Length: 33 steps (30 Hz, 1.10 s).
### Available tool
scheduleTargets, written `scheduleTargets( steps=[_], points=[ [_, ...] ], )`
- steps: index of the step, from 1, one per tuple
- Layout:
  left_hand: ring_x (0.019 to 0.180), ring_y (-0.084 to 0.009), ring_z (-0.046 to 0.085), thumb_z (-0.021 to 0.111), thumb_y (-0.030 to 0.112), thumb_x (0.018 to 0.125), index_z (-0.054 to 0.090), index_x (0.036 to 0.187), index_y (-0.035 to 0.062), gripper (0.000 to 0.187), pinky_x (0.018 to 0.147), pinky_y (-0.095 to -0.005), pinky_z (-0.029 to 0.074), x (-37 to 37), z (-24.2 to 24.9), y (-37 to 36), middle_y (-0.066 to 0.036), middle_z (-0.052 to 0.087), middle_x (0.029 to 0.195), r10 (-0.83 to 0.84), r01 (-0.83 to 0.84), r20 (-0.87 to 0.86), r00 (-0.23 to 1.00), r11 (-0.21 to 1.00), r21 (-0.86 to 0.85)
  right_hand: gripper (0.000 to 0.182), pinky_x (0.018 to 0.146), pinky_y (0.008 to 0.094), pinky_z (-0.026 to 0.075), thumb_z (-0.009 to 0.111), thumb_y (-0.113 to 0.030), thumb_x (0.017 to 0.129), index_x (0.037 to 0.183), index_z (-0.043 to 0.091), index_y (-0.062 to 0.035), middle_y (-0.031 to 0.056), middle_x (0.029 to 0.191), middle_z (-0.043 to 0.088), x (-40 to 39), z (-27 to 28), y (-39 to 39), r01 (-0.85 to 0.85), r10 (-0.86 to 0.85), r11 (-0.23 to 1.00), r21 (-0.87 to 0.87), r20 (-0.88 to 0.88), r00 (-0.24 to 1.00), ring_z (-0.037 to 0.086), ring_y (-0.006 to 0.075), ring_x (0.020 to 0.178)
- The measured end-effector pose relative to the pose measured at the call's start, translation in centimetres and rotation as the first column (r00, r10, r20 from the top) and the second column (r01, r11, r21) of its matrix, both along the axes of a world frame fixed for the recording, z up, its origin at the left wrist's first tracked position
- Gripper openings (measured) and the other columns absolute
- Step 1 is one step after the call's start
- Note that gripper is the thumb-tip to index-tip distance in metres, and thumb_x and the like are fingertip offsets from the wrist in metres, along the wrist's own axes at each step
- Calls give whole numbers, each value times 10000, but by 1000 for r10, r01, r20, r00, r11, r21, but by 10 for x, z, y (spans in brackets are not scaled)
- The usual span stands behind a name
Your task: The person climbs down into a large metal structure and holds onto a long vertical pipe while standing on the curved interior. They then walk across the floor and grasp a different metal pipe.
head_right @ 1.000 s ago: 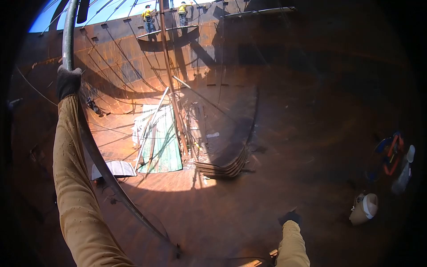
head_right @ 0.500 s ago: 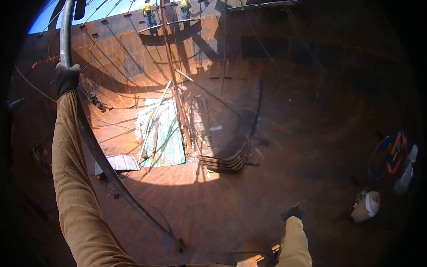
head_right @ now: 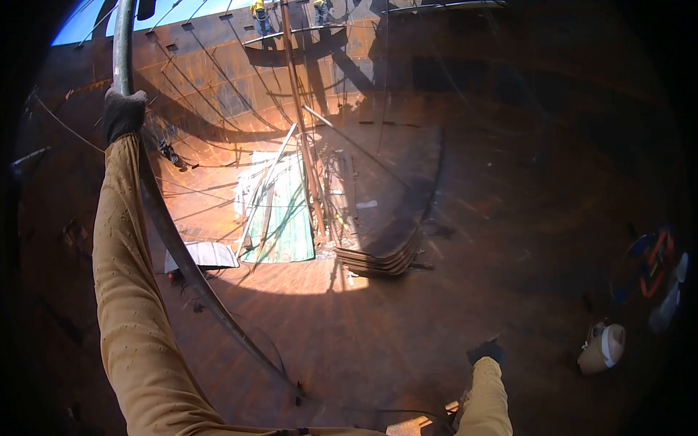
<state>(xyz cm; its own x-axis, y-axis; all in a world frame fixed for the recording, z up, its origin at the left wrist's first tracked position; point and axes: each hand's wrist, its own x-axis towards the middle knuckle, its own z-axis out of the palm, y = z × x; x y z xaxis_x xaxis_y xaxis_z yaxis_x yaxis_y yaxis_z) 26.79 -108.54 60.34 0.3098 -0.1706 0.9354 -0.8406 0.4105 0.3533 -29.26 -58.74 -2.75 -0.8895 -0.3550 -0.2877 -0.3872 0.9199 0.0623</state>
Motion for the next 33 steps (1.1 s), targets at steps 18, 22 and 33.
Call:
scheduleTargets(
  steps=[18, 22, 33],
  points=[
    [658, -294, 719, 700, 252, 771, 632, 1113, -59, 467, 595, -409, 548, 5, 2, -17, -181, 690, 806, -12, 13, 20, 1000, 998, -58, 597, 992, 418, 526, 580, -604, 875, 1263, 712, -170, 63, 1295, 702, 11, 20, -3, -42, 39, 996, 78, 38, 999, 668, 269, 1196],
    [634, -284, 711, 702, 243, 774, 628, 1095, -60, 448, 567, -401, 540, 4, 2, -12, -169, 678, 786, -25, 26, 16, 1000, 999, -31, 589, 992, 408, 532, 643, -587, 843, 1213, 735, -137, 95, 1261, 714, 5, 3, 0, -39, 39, 999, 13, -14, 999, 675, 291, 1171],
    [798, -343, 735, 711, 298, 760, 650, 1066, -40, 460, 712, -445, 547, -1, 0, -1, -214, 707, 872, 0, 0, -6, 1000, 1000, -16, 567, 997, 418, 526, 584, -565, 875, 1241, 725, -156, 76, 1285, 707, -2, -4, -1, -63, 62, 995, 73, 21, 998, 675, 275, 1184]
  ],
)
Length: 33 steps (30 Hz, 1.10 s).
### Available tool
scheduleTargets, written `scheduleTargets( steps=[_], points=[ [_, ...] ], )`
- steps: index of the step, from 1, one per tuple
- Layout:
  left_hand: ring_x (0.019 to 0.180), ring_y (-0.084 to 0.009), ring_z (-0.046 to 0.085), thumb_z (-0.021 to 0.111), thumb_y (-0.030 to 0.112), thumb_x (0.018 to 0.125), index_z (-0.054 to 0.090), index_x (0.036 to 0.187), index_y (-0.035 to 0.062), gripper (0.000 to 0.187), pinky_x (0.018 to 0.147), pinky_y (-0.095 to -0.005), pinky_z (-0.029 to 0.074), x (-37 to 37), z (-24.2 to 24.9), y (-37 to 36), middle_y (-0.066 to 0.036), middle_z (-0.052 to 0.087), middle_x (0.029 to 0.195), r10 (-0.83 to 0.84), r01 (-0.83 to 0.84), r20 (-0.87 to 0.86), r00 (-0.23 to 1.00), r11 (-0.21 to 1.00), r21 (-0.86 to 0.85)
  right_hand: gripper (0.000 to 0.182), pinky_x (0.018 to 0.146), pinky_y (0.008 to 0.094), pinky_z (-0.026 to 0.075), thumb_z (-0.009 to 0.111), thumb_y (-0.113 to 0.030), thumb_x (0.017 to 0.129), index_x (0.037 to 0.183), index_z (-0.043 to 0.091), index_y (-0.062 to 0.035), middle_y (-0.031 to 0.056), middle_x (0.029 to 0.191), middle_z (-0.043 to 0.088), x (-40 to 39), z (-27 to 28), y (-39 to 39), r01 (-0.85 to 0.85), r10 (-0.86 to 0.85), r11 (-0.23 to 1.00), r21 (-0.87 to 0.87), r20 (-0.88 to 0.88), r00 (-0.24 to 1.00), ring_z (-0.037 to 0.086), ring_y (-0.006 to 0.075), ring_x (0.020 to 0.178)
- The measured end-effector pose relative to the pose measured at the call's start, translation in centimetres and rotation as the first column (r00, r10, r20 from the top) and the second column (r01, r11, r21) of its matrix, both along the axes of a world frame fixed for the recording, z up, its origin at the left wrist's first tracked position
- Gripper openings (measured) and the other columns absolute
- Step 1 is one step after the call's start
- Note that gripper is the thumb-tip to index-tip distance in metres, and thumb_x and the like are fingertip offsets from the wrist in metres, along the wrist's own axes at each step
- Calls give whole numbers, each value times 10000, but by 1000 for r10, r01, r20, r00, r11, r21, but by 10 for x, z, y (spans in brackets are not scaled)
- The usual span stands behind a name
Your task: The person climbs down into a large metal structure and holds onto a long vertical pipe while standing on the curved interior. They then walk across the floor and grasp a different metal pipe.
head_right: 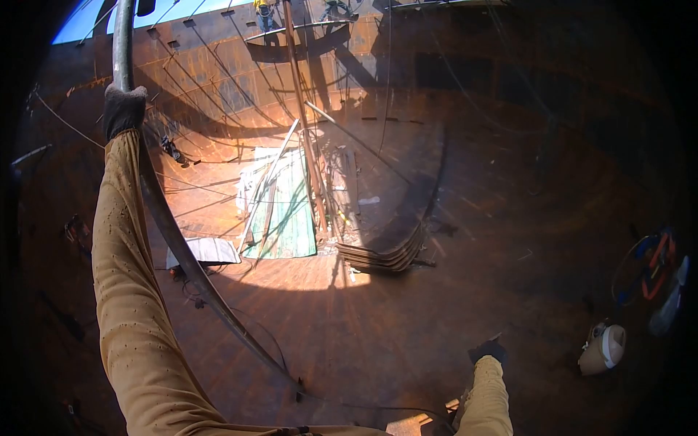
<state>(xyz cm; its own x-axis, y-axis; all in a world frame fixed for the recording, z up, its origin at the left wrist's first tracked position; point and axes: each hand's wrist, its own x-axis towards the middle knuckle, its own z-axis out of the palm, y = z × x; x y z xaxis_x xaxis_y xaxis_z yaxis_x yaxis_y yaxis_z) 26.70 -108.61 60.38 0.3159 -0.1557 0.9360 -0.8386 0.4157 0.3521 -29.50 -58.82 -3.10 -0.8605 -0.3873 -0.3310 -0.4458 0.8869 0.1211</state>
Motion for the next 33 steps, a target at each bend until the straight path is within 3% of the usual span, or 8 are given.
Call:
scheduleTargets(
  steps=[2, 23, 29, 33],
  points=[
    [797, -343, 735, 713, 301, 758, 652, 1071, -37, 465, 716, -447, 547, 3, 1, -5, -214, 708, 877, -1, 1, 7, 1000, 1000, -5, 598, 993, 415, 529, 609, -614, 861, 1210, 740, -146, 87, 1262, 715, 0, -2, 1, 36, -36, 999, -30, -13, 999, 676, 286, 1174],
    [895, -384, 729, 737, 333, 766, 635, 1126, -79, 558, 789, -467, 550, -1, -1, 2, -258, 713, 954, -59, 59, -6, 998, 998, -10, 613, 987, 407, 535, 642, -616, 833, 1230, 731, -157, 71, 1239, 730, -3, -11, 2, 78, -81, 993, -88, -25, 996, 694, 277, 1142],
    [917, -397, 727, 733, 332, 764, 630, 1139, -84, 569, 810, -470, 547, -3, -2, 8, -270, 712, 969, -55, 55, -13, 998, 998, 9, 616, 981, 408, 536, 653, -619, 822, 1206, 742, -146, 71, 1229, 734, -6, -11, 0, 53, -53, 998, -31, -1, 999, 697, 281, 1135],
    [941, -403, 722, 730, 336, 764, 626, 1155, -83, 582, 833, -472, 541, -6, -3, 13, -275, 709, 988, -79, 79, -16, 997, 997, 6, 555, 1000, 406, 528, 619, -559, 873, 1248, 724, -164, 78, 1267, 718, 17, 29, -3, 82, -81, 996, -26, 40, 996, 686, 273, 1167]
  ],
)
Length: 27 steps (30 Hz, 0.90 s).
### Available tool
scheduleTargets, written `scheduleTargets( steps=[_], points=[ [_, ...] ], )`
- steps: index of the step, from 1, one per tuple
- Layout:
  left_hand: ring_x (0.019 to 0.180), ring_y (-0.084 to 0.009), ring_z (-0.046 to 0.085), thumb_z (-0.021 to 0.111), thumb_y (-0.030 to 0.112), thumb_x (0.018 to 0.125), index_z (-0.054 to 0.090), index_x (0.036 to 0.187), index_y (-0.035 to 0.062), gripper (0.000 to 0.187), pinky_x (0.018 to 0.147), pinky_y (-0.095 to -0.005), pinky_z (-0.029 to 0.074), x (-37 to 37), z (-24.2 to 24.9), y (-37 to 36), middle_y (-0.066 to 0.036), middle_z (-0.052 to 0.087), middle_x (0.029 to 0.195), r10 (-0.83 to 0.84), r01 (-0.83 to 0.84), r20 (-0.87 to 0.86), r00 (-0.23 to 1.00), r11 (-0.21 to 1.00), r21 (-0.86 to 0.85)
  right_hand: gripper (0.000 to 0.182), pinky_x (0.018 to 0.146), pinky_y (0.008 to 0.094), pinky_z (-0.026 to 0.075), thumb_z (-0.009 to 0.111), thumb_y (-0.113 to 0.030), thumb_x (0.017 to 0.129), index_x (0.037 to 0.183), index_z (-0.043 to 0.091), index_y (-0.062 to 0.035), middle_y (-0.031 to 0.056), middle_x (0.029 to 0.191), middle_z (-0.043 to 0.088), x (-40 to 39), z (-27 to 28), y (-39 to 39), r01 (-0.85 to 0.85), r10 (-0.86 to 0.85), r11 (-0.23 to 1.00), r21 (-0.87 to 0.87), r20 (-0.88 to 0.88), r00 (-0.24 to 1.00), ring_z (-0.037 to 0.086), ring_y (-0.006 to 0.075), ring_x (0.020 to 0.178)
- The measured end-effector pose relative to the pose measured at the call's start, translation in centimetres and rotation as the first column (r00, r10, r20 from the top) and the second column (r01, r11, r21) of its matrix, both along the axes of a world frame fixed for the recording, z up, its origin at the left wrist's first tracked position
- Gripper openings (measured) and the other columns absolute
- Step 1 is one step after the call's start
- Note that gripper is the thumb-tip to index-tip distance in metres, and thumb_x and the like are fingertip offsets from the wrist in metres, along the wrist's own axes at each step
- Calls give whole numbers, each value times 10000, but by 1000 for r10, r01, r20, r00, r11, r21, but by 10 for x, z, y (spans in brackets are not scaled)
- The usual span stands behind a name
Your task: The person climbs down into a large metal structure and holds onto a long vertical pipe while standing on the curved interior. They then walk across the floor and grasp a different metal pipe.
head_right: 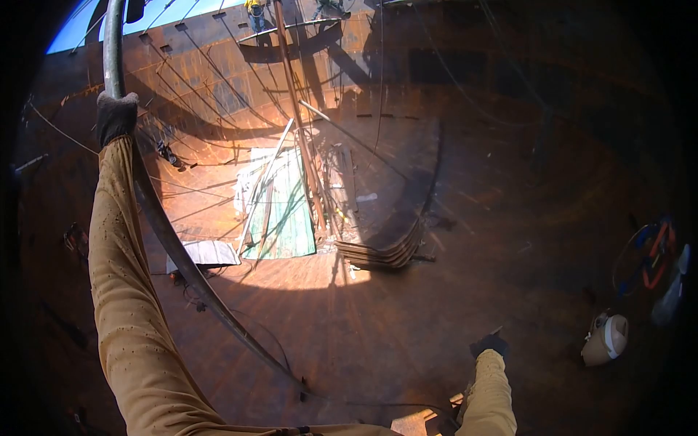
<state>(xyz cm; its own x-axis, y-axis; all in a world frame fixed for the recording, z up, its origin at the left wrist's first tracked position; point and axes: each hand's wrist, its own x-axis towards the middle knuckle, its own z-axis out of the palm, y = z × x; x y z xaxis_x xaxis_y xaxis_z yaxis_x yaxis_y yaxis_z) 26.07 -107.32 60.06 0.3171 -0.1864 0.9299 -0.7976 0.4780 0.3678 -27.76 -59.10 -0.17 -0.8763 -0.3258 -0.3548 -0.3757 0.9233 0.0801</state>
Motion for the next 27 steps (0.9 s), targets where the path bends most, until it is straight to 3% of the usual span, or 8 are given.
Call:
scheduleTargets(
  steps=[11, 17, 20, 27],
  points=[
    [993, -411, 716, 729, 360, 763, 636, 1179, -62, 599, 873, -480, 533, -1, 2, 9, -277, 716, 1027, 12, -12, 10, 1000, 998, 68, 587, 977, 418, 536, 616, -582, 867, 1239, 725, -141, 90, 1258, 721, -11, -18, 1, -32, 31, 999, 13, 2, 1000, 693, 280, 1154],
    [973, -400, 723, 727, 353, 764, 645, 1168, -58, 583, 856, -480, 537, 0, 3, 10, -267, 719, 1017, -18, 16, 27, 999, 995, 94, 608, 996, 413, 533, 681, -601, 832, 1219, 734, -136, 97, 1241, 726, -10, -18, 1, 14, -15, 1000, -21, -25, 1000, 688, 291, 1154],
    [952, -396, 726, 731, 351, 762, 646, 1153, -66, 578, 840, -474, 540, 0, 2, 8, -262, 718, 1000, 6, -8, 19, 1000, 996, 90, 561, 979, 417, 532, 589, -557, 871, 1240, 725, -157, 85, 1269, 717, -6, -13, 0, -14, 14, 1000, 14, -29, 999, 690, 270, 1165],
    [924, -406, 736, 702, 335, 739, 672, 1073, -77, 531, 809, -477, 551, 6, 6, -9, -283, 723, 958, 20, -21, 18, 1000, 999, 43, 553, 972, 401, 539, 592, -553, 882, 1227, 728, -143, 101, 1252, 721, 2, 3, -4, -20, 20, 1000, 1, -38, 999, 695, 270, 1153]
  ],
)
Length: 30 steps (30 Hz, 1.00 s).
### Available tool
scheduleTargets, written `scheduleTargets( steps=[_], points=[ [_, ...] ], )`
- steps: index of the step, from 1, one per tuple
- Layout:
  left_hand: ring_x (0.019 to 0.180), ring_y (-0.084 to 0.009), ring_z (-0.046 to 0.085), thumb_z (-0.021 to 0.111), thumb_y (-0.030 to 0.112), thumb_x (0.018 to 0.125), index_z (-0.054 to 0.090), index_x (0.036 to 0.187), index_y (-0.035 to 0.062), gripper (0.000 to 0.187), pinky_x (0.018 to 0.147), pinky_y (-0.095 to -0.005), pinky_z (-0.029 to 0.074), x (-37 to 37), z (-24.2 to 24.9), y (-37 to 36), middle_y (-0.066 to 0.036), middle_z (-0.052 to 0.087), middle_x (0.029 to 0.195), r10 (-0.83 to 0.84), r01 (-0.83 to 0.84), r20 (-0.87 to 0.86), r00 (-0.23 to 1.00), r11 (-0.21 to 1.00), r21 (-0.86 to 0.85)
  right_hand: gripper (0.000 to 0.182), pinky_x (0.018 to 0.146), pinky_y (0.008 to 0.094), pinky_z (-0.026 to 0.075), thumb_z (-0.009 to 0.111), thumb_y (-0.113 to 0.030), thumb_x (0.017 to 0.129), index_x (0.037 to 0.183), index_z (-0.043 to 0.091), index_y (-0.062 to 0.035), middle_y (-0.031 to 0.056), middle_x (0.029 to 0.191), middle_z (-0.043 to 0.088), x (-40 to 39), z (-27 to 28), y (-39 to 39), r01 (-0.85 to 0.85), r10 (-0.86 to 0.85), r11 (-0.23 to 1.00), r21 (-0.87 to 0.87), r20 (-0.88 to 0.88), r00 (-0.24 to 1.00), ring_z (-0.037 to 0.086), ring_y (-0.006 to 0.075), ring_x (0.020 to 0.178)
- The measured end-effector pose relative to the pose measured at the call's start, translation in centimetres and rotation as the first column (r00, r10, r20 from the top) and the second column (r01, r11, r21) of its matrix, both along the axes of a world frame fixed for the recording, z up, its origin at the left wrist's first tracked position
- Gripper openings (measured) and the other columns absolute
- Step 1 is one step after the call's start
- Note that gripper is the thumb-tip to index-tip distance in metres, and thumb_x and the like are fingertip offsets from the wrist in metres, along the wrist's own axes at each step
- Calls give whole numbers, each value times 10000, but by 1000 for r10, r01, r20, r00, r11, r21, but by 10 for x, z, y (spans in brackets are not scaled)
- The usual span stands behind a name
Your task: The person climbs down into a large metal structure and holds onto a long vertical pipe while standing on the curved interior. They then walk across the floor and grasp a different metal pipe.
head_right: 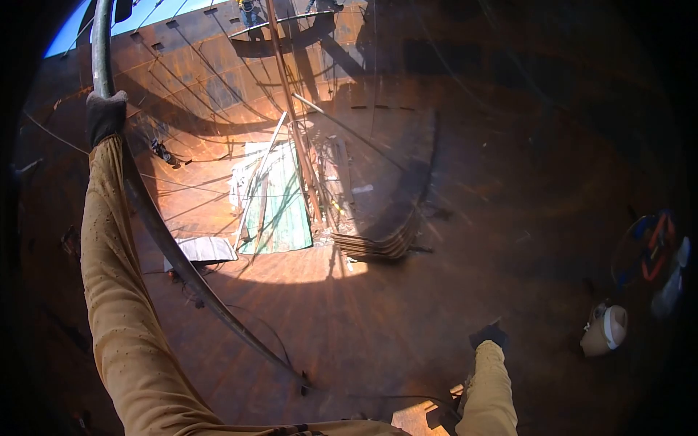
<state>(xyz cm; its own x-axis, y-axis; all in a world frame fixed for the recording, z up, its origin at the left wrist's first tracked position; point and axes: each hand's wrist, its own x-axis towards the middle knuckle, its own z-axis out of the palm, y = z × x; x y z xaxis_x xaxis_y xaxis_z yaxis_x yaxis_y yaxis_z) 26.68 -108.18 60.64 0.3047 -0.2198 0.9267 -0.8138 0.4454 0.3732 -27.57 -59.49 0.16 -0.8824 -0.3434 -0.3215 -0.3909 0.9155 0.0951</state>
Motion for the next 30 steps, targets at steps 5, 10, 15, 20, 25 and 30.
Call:
scheduleTargets(
  steps=[5, 10, 15, 20, 25, 30],
  points=[
    [892, -321, 743, 727, 418, 785, 699, 1063, -74, 565, 760, -431, 541, 23, 7, -27, -212, 735, 907, 84, -92, 108, 991, 993, 70, 533, 1006, 417, 529, 594, -560, 915, 1216, 738, -143, 98, 1292, 699, -7, -14, 5, -32, 32, 999, 17, 35, 999, 672, 306, 1181],
    [867, -332, 714, 734, 379, 877, 682, 1075, -111, 531, 754, -432, 553, 14, -58, 1, -242, 728, 995, 74, -98, 199, 977, 989, 112, 612, 1041, 430, 509, 611, -573, 886, 1251, 710, -92, 152, 1334, 666, -4, -6, 11, 74, -66, 992, -98, 82, 994, 645, 331, 1220],
    [1190, -393, 573, 700, 266, 906, 319, 1489, -80, 777, 1034, -496, 450, -13, -211, 71, -316, 536, 1346, -278, 264, -2, 960, 909, 322, 579, 1035, 452, 505, 622, -608, 888, 1206, 736, -138, 158, 1310, 676, 10, 21, -2, 90, -89, 996, -12, 76, 993, 637, 352, 1220],
    [882, -235, 718, 887, 218, 801, 617, 1200, -77, 565, 748, -344, 610, 40, -414, 25, -170, 733, 1054, -235, 293, -220, 947, 913, 283, 577, 1014, 473, 502, 626, -610, 886, 1165, 751, -120, 168, 1287, 685, 12, 20, -10, 171, -174, 983, 62, 34, 984, 644, 361, 1199],
    [945, -248, 652, 853, 136, 821, 492, 1249, -71, 597, 830, -391, 565, 21, -495, 42, -198, 650, 1107, -272, 313, -191, 943, 919, 238, 626, 989, 474, 505, 628, -625, 875, 1139, 745, -70, 192, 1223, 702, 12, 11, -9, 134, -130, 989, 57, -62, 990, 660, 368, 1149],
    [987, -231, 641, 800, 45, 853, 424, 1295, -55, 589, 851, -378, 572, 3, -509, 49, -168, 620, 1115, -161, 260, -386, 908, 941, 218, 614, 929, 497, 526, 620, -607, 890, 1016, 766, -24, 234, 1099, 722, 9, 5, -7, 11, 4, 994, 113, -130, 991, 684, 392, 1052]
  ],
)
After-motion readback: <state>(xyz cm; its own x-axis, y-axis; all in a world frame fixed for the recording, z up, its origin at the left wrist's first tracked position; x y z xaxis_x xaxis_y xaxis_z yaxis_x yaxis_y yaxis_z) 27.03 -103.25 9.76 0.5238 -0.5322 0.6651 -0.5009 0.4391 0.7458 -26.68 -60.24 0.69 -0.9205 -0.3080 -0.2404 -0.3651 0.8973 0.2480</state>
